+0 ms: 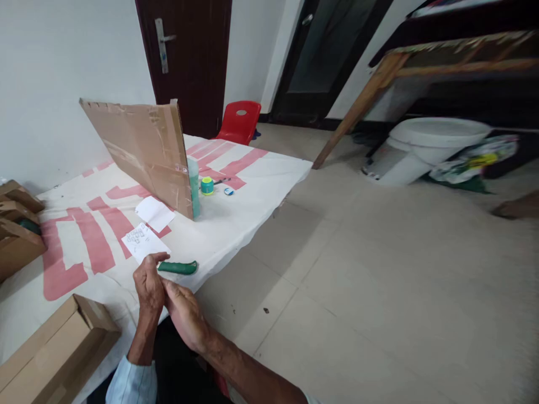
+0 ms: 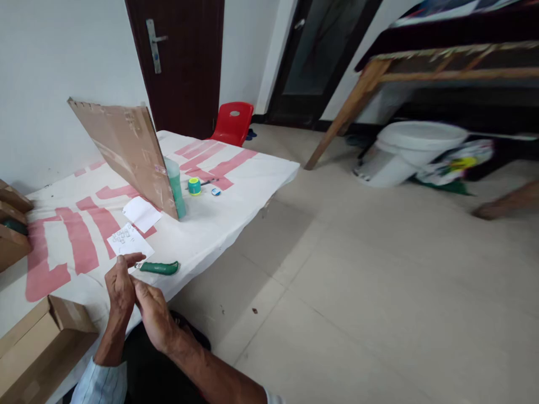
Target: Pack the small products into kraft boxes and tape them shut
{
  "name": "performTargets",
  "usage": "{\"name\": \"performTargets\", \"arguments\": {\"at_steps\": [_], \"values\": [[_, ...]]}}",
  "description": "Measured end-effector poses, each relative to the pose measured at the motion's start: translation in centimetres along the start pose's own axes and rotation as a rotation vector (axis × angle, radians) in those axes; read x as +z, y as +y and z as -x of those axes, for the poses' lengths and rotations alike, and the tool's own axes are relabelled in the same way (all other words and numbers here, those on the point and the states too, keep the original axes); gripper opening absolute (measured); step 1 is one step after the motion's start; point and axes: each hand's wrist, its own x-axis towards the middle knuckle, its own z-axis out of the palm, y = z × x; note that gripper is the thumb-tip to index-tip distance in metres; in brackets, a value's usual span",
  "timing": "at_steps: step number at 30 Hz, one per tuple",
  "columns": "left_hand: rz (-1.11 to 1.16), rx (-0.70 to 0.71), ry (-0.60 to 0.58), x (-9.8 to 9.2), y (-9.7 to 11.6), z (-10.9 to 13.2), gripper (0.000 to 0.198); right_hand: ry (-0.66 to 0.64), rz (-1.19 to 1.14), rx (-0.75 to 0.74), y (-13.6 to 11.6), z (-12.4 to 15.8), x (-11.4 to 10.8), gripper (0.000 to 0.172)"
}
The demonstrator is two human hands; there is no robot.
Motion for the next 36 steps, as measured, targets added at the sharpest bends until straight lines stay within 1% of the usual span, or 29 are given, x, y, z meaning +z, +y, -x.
{"name": "performTargets", "arguments": {"at_steps": [2,5,7,9,11,13,15,17,20,22,24,26,28,30,32,34,36], "values": [[0.13,-0.1,0.017,0.0,0.9,-0.6,0.066,0.009,-0.184,0.038,-1.1,0.0,0.5,0.047],[0.287,-0.219,-0.052,0.2,1.9,-1.3,0.069,0.015,-0.28,0.072,-1.8,0.3,0.3,0.046],[0.345,-0.281,-0.101,0.4,2.1,-1.5,0.07,0.037,-0.216,0.064,-1.8,0.5,-0.1,0.048],[0.332,-0.299,-0.126,0.4,2.1,-1.5,0.068,0.078,-0.045,0.022,-1.7,0.6,-0.5,0.048],[0.244,-0.255,-0.148,0.3,2.0,-1.5,0.067,0.115,0.129,-0.028,-1.6,0.5,-0.7,0.049],[0.107,-0.156,-0.194,-0.1,1.9,-1.6,0.063,0.138,0.203,-0.041,-1.5,0.3,-0.7,0.051],[-0.016,-0.046,-0.255,-0.5,1.7,-1.7,0.059,0.152,0.18,-0.017,-1.4,0.1,-0.7,0.052],[-0.104,0.037,-0.289,-1.0,1.6,-1.7,0.055,0.159,0.137,0.017,-1.3,-0.1,-0.6,0.052],[-0.215,0.126,-0.266,-1.3,1.6,-1.4,0.051,0.142,0.134,0.035,-1.4,0.0,-0.5,0.049],[-0.298,0.187,-0.23,-1.4,1.7,-1.0,0.051,0.103,0.165,0.03,-1.6,0.2,-0.5,0.044],[-0.363,0.274,-0.184,-1.5,2.0,-0.4,0.05,0.026,0.152,0.055,-1.9,0.6,-0.5,0.04],[-0.398,0.382,-0.152,-1.6,2.3,0.3,0.048,-0.064,0.059,0.119,-2.0,1.1,-0.4,0.036],[-0.411,0.455,-0.152,-1.6,2.6,1.0,0.049,-0.115,-0.077,0.17,-2.0,1.7,-0.4,0.033],[-0.418,0.491,-0.158,-1.4,2.7,1.9,0.049,-0.117,-0.196,0.198,-1.9,2.2,-0.4,0.04],[-0.404,0.505,-0.145,-0.8,2.6,2.9,0.047,-0.088,-0.261,0.217,-2.0,2.4,-0.3,0.054],[-0.372,0.504,-0.115,-0.1,2.4,4.1,0.046,-0.055,-0.279,0.228,-2.1,2.1,-0.3,0.065],[-0.34,0.48,-0.094,0.6,2.1,5.1,0.048,-0.024,-0.276,0.221,-2.2,1.6,-0.1,0.07]]}}
